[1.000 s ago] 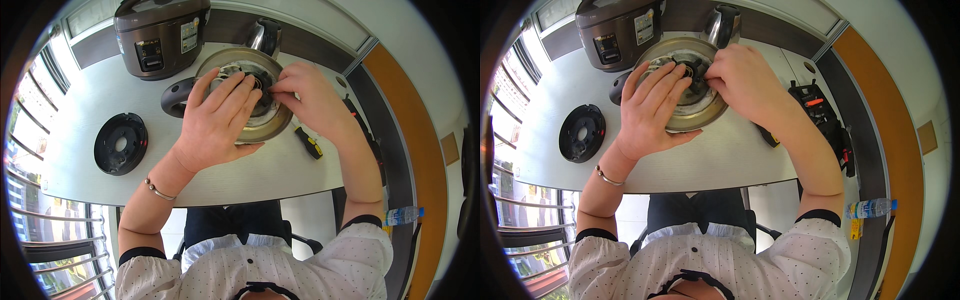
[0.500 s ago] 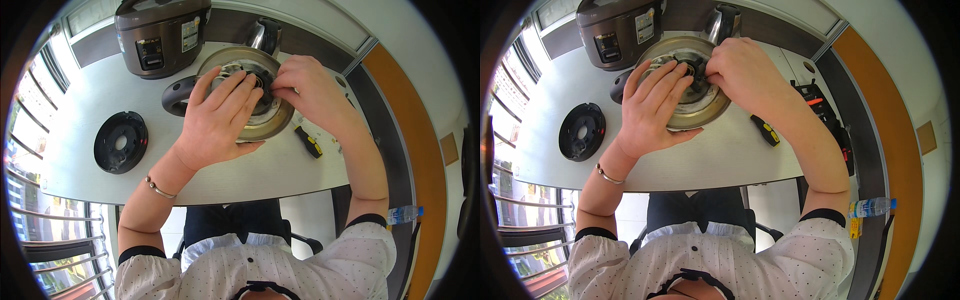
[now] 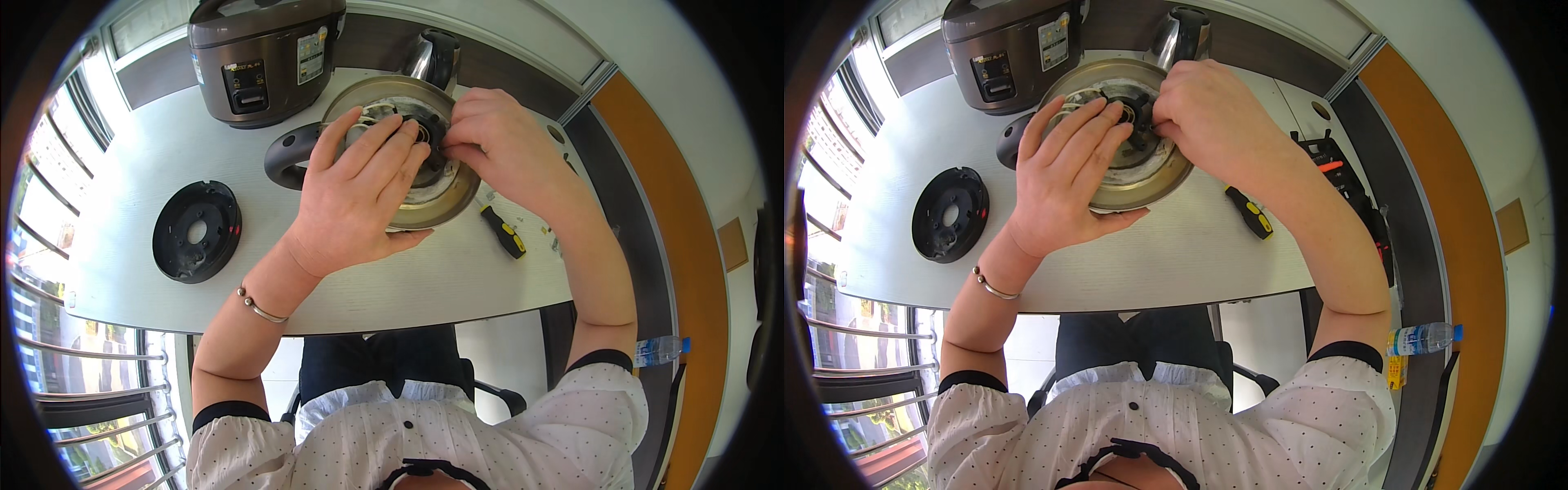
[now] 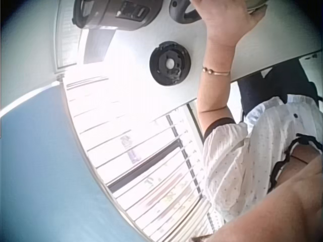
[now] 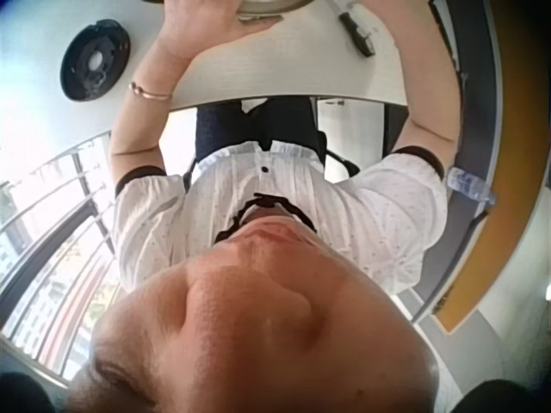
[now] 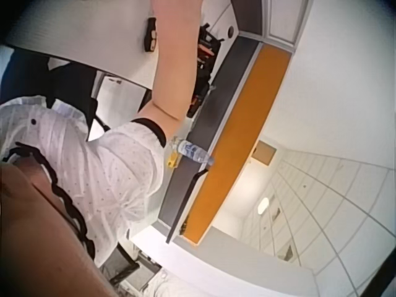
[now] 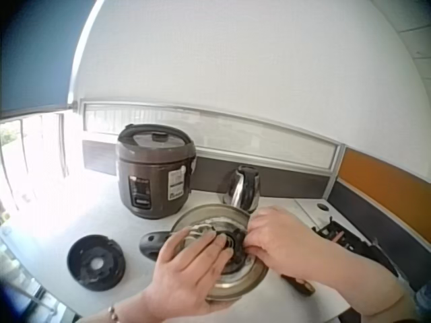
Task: The person is repairing a disassembled electric kettle by hand. They manipulate the internal wiring and components at the base of the kettle, repeatedly adjusting and repositioning parts while holding the kettle body.
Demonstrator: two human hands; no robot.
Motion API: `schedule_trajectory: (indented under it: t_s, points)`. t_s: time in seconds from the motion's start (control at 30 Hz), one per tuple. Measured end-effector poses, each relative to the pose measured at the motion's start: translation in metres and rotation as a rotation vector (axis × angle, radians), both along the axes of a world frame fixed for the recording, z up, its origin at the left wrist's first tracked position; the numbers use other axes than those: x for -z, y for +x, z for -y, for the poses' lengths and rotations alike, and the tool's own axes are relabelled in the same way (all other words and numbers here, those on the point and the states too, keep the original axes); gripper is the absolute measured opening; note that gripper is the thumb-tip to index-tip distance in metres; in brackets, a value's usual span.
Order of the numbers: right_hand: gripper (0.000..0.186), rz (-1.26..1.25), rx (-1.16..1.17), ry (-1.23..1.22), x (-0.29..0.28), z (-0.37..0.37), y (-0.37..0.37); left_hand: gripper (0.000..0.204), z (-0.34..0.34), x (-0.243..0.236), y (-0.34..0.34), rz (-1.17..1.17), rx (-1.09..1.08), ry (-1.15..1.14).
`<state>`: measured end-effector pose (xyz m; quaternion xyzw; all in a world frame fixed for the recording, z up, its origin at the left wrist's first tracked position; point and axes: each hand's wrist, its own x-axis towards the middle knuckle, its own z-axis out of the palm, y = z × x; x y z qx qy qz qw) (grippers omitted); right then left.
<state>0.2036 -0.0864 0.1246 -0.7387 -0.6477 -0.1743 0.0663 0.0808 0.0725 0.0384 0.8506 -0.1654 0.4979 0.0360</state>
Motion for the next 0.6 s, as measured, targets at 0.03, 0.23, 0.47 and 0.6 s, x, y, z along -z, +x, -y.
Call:
schedule_trajectory:
  t_s: [0.03, 0.23, 0.47, 0.6]
  points:
    - [0.007, 0.002, 0.0, 0.001, -0.0002, -0.0001, -0.0004, 0.068, 0.0001, 0.0, 0.0, 0.0, -0.001, 0.0]
    - [0.006, 0.0, 0.04, -0.017, -0.0016, -0.0005, -0.0032, 0.068, -0.0002, 0.0001, 0.0007, 0.003, -0.001, -0.001]
    - [0.007, -0.014, 0.059, -0.022, -0.0049, -0.0002, -0.0064, 0.068, -0.0006, 0.001, 0.0005, -0.001, -0.001, 0.012]
    - [0.007, -0.008, 0.045, -0.026, -0.0043, -0.0004, -0.0042, 0.067, 0.0001, 0.0011, 0.0006, 0.0, 0.004, 0.001]
